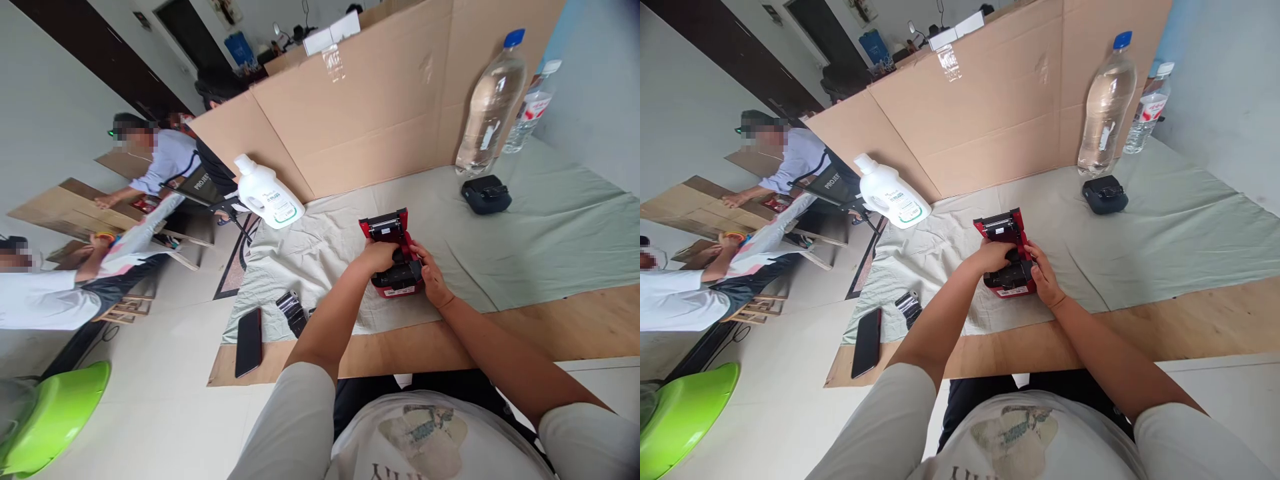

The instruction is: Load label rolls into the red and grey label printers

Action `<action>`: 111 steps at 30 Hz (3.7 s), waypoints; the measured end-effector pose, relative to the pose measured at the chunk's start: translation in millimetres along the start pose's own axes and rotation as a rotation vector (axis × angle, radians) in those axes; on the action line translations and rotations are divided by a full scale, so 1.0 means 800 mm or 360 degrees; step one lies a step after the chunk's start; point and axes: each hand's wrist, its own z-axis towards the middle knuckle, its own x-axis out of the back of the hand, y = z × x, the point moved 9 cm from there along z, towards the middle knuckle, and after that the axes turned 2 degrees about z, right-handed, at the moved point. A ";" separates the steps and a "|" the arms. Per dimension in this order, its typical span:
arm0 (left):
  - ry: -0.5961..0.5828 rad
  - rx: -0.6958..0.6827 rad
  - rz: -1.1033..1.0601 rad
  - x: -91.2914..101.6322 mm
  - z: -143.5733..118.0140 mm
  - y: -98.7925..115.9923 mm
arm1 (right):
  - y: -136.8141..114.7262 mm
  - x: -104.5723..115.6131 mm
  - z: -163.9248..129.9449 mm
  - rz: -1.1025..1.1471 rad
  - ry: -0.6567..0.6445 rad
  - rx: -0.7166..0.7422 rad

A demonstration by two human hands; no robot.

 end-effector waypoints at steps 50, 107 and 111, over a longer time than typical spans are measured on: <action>0.0219 0.1004 -0.0572 -0.027 -0.282 -0.298 | 0.006 0.007 0.001 -0.0038 0.0026 -0.0030; 0.1627 -0.0119 -0.0694 -0.020 -0.139 -0.014 | -0.069 -0.029 -0.025 -0.0949 -0.0106 0.0674; 0.1787 0.0002 -0.0743 -0.033 -0.137 -0.017 | -0.075 -0.022 -0.019 -0.0970 0.0017 0.0733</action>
